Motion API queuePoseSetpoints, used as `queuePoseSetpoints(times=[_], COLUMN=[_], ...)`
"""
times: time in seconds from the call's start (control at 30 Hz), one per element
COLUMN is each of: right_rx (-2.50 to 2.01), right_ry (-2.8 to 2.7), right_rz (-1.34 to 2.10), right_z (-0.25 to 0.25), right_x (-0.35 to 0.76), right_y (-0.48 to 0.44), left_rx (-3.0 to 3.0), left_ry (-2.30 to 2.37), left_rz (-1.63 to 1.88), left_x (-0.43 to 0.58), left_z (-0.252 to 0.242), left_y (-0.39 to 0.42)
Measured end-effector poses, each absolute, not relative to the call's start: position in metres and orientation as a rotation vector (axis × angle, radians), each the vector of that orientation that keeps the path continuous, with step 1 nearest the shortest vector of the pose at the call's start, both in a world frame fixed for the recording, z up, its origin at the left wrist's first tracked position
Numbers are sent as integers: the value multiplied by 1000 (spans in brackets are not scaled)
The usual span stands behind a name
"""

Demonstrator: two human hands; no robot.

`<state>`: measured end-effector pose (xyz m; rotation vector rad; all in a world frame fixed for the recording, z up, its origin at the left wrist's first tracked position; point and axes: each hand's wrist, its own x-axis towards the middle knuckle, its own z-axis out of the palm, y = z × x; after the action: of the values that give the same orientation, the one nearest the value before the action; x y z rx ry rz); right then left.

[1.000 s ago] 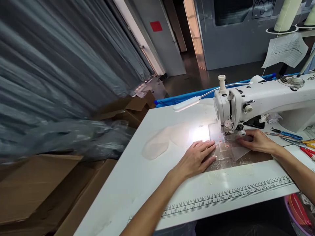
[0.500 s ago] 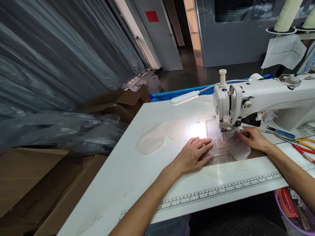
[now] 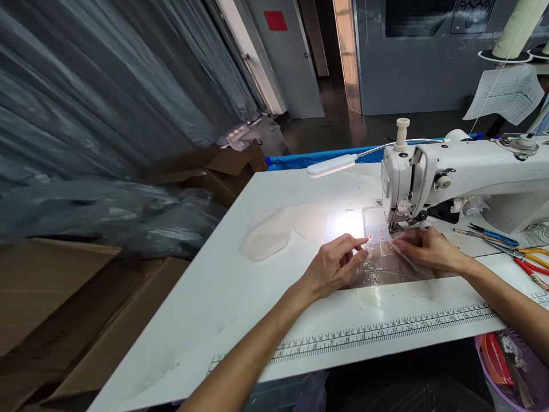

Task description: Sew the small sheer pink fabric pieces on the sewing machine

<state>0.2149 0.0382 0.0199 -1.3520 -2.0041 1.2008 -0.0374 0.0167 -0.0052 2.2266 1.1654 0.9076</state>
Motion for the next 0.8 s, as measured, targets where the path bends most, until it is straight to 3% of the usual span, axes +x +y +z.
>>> queuePoseSetpoints(times=[0.17, 0.23, 0.37, 0.53, 0.8], right_rx=[-1198, -1221, -1152, -815, -896], right_ry=[-1961, -2067, -2393, -2660, -2514], right_rz=[1537, 1390, 700, 356, 399], right_z=[27, 23, 7, -12, -26], right_x=[189, 195, 220, 233, 233], right_y=[41, 42, 40, 40, 47], left_rx=[1663, 1615, 1570, 1750, 1498], left_ry=[1175, 1233, 1285, 1364, 1450], left_rz=[750, 741, 720, 721, 761], left_x=[-33, -30, -25, -22, -18], left_z=[0, -1, -4, -8, -7], left_y=[9, 7, 4, 3, 6])
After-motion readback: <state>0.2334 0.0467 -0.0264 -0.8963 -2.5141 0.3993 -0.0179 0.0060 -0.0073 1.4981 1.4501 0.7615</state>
